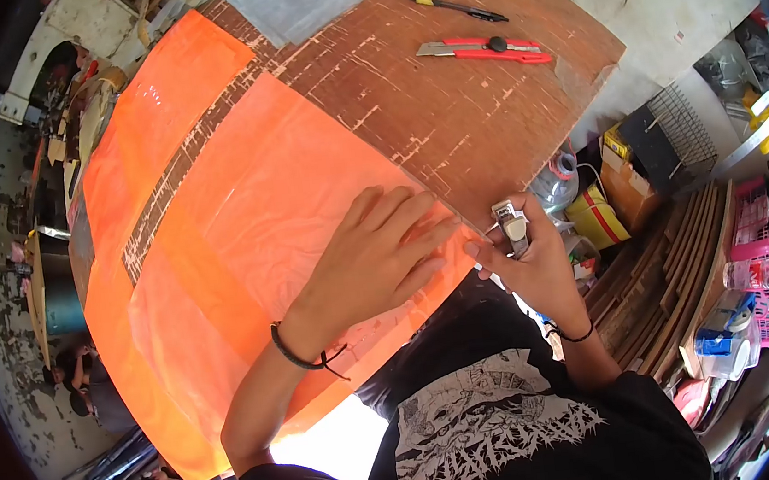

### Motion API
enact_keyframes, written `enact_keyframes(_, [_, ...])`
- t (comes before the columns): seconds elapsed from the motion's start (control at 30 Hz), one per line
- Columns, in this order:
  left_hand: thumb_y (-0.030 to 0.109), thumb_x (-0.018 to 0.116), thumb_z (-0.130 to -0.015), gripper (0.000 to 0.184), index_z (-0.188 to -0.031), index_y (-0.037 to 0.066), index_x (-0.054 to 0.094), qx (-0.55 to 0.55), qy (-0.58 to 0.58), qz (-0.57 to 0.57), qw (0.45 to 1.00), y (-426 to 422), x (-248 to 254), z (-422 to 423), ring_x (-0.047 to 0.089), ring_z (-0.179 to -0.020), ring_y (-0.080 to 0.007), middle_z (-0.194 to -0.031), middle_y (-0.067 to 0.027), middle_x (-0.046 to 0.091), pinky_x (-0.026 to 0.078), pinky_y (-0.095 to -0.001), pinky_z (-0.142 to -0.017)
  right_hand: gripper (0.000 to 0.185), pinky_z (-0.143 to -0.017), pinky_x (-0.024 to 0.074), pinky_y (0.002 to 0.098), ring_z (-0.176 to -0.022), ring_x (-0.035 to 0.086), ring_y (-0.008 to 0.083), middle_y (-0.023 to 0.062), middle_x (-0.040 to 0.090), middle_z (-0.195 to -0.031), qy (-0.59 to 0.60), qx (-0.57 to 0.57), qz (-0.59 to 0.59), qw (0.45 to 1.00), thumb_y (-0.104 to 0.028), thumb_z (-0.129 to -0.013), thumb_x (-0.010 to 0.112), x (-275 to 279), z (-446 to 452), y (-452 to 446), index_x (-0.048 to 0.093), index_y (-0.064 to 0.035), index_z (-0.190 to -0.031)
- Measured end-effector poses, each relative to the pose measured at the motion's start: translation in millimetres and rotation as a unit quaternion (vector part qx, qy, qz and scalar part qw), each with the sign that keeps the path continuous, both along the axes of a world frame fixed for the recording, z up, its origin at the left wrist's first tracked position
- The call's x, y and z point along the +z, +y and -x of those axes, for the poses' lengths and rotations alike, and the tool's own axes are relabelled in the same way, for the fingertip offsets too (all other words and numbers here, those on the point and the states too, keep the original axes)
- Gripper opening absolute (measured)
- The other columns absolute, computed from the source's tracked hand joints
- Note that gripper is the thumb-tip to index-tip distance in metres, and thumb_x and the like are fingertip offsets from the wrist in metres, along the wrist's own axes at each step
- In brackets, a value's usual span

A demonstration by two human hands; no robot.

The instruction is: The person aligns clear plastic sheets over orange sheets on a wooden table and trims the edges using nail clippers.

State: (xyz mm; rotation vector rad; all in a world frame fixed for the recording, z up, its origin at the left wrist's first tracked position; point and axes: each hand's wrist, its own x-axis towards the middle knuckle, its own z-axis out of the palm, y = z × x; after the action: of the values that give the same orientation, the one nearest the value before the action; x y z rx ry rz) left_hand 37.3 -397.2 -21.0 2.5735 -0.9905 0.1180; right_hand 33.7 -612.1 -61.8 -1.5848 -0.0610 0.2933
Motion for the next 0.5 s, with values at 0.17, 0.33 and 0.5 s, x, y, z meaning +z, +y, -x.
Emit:
enact_keyframes(0.17, [0.024, 0.063, -0.081, 0.039, -0.118, 0.014, 0.060, 0.007, -0.017, -0.031, 0.999, -4.6, -2.3, -1.6, 0.047, -0.111, -0.0286, -0.118, -0.0092, 0.053, 0.037, -0.0432, -0.095, 0.037, -0.040, 0.0440, 0.0193, -0.062, 0.065, 0.0127, 0.0065, 0.062, -0.077, 0.084, 0.019, 0.017, 0.996, -0.013, -0.083, 0.070, 16.8, -3.6, -6.2, 0.044, -0.0003, -0.106])
enact_keyframes(0.33, [0.024, 0.064, -0.079, 0.039, -0.117, 0.016, 0.060, 0.018, -0.012, -0.024, 0.999, -3.1, -4.2, -0.3, 0.047, -0.109, -0.0275, -0.117, -0.0072, 0.053, 0.036, -0.0429, -0.095, 0.036, -0.040, 0.0441, 0.0190, -0.062, 0.065, 0.0123, 0.0058, 0.063, -0.076, 0.081, 0.028, -0.007, 0.996, -0.012, -0.084, 0.069, 13.2, -4.7, -4.7, 0.043, -0.0007, -0.107])
enact_keyframes(0.5, [0.025, 0.066, -0.075, 0.038, -0.112, 0.015, 0.063, 0.023, -0.015, 0.014, 1.000, 0.6, -5.1, -1.4, 0.047, -0.108, -0.0272, -0.118, -0.0066, 0.052, 0.037, -0.0431, -0.094, 0.034, -0.039, 0.0439, 0.0184, -0.060, 0.065, 0.0115, 0.0057, 0.062, -0.074, 0.062, 0.027, 0.010, 0.998, -0.011, -0.084, 0.068, 14.6, -5.7, -3.5, 0.042, -0.0024, -0.104])
